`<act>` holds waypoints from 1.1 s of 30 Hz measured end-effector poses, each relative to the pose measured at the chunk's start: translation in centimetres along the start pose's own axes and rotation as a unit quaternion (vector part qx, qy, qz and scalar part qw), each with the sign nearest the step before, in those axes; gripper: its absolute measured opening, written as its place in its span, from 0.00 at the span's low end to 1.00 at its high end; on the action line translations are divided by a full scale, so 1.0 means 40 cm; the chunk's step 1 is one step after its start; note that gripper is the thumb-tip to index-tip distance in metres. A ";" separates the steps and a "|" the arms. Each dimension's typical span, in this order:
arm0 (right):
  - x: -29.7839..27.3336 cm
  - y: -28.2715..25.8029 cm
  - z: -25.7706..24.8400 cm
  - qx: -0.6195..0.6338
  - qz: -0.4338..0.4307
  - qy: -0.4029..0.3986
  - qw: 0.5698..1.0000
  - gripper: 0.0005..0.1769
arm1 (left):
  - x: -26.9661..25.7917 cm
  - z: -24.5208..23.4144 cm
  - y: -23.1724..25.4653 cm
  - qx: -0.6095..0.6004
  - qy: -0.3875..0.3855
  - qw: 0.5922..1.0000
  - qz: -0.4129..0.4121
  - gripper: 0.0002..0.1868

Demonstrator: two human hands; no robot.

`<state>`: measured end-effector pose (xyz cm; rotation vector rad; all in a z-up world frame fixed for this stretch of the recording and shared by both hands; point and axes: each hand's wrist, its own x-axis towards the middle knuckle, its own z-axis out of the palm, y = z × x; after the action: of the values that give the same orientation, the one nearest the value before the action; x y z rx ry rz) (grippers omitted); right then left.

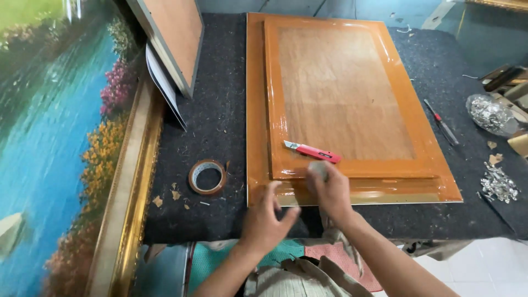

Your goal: Taping the edges of a picture frame backing and securing fasteners using a utility knife and hand tools.

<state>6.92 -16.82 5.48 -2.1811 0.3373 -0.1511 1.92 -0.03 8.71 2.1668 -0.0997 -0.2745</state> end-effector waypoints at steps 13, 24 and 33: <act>0.265 -0.170 -0.182 0.365 0.062 0.285 0.884 0.21 | 0.382 0.009 0.221 -0.349 -0.101 0.928 0.081 0.18; 0.107 -0.114 0.049 0.384 0.162 0.106 0.903 0.12 | 0.184 -0.181 -0.100 0.138 0.140 0.980 -0.013 0.25; -0.084 -0.238 0.225 0.298 0.185 -0.186 0.918 0.14 | 0.056 -0.174 -0.222 0.242 0.082 0.967 -0.010 0.12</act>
<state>7.53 -3.54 7.89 -1.4681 0.4127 0.3334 5.43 10.27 4.95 2.6680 -0.0532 -0.0825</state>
